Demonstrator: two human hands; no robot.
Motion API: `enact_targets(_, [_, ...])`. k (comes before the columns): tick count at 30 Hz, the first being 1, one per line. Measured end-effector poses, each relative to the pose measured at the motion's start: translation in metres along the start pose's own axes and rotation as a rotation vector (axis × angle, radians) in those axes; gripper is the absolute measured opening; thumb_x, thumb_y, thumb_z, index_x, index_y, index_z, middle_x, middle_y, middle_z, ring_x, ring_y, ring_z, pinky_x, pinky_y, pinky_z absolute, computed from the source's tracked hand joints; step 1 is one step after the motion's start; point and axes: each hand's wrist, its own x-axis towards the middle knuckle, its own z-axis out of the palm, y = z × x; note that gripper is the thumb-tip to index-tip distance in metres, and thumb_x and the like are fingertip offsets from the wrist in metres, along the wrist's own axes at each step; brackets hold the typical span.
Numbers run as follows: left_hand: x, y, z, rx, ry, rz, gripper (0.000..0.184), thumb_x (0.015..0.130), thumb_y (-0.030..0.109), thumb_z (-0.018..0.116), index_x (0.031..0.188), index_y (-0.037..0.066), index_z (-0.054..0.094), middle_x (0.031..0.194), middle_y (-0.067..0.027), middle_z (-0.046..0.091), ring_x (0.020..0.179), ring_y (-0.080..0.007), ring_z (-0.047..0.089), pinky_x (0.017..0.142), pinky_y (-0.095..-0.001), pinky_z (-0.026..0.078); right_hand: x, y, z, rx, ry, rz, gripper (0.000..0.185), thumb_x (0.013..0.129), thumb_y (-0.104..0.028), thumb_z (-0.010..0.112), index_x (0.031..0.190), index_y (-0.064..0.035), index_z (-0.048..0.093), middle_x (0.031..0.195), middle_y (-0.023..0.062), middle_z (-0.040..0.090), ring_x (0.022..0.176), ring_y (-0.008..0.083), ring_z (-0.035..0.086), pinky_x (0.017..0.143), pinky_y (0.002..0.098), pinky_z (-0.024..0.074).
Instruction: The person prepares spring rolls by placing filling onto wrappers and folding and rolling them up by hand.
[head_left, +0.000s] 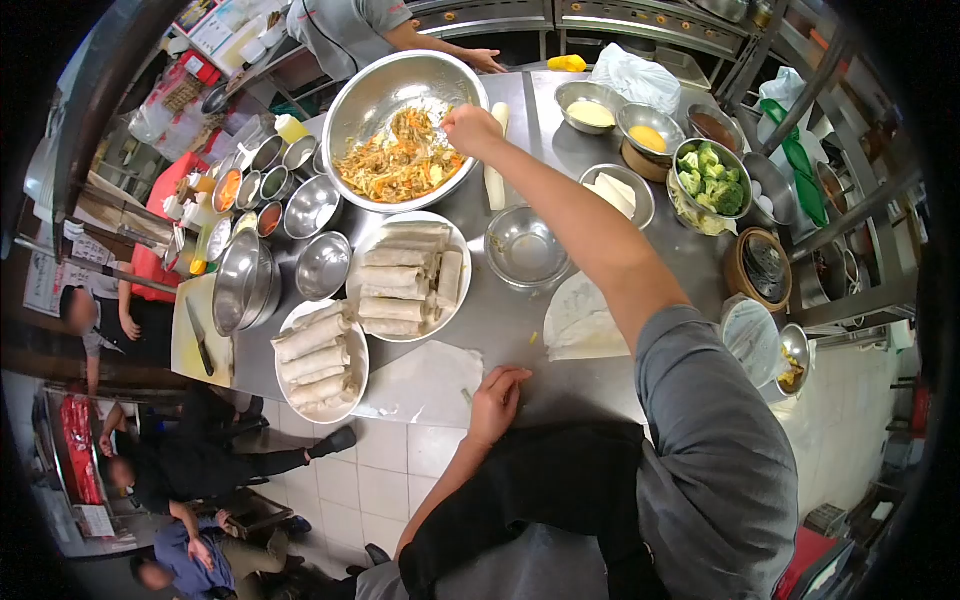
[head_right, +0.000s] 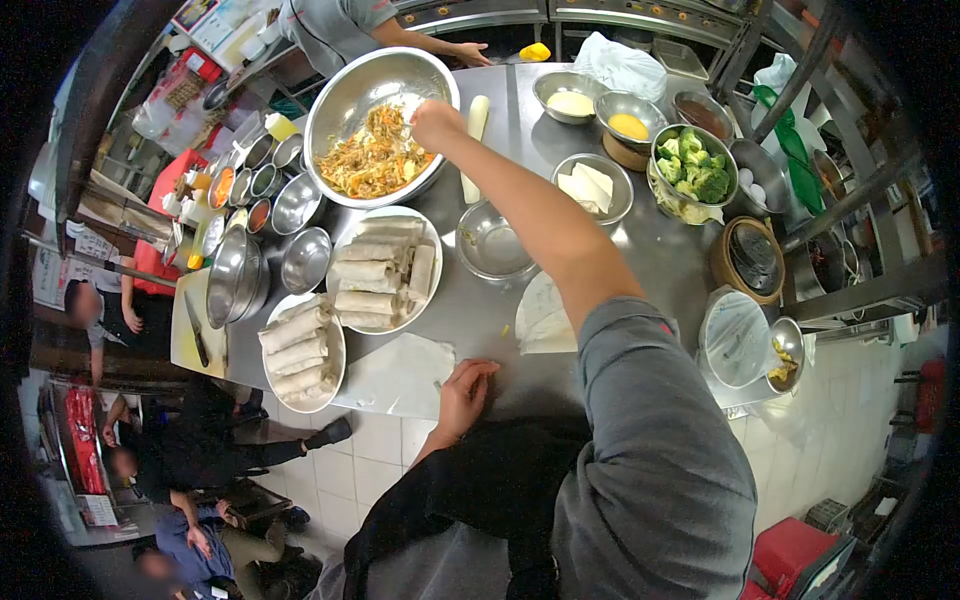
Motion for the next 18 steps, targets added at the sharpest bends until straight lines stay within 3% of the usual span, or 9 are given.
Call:
enact_targets(7, [-0.001,0.001,0.001,-0.005,0.005,-0.031,0.028,0.085,-0.01,0.06,0.106,0.006,0.07,0.104,-0.01,0.067,0.082,-0.0281,0.066,0.071,-0.0343,0.053,-0.008,0.007,0.014,-0.013,0.032,-0.033,0.023,0.089,-0.023,0.059,0.101,-0.019,0.078,0.101,0.0092,0.074,0.094,0.0297,0.07,0.083,0.0417,0.0549])
enact_targets(16, [-0.008,-0.003,0.002,-0.003,0.005,-0.043,0.028,0.085,-0.009,0.059,0.105,0.006,0.07,0.104,-0.0098,0.067,0.08,-0.0266,0.066,0.069,-0.0335,0.053,-0.017,0.009,0.038,0.113,0.264,-0.066,0.021,0.087,-0.021,0.061,0.099,-0.0215,0.078,0.097,0.0101,0.074,0.09,0.0317,0.07,0.08,0.0442,0.0564])
enact_targets(18, [-0.007,-0.002,0.001,0.001,0.001,-0.038,0.028,0.085,-0.009,0.059,0.106,0.006,0.07,0.103,-0.0099,0.067,0.08,-0.0263,0.066,0.069,-0.0336,0.053,-0.017,0.01,0.04,0.146,0.221,-0.033,0.022,0.087,-0.021,0.06,0.1,-0.022,0.078,0.098,0.0099,0.074,0.09,0.0318,0.07,0.081,0.0438,0.0564])
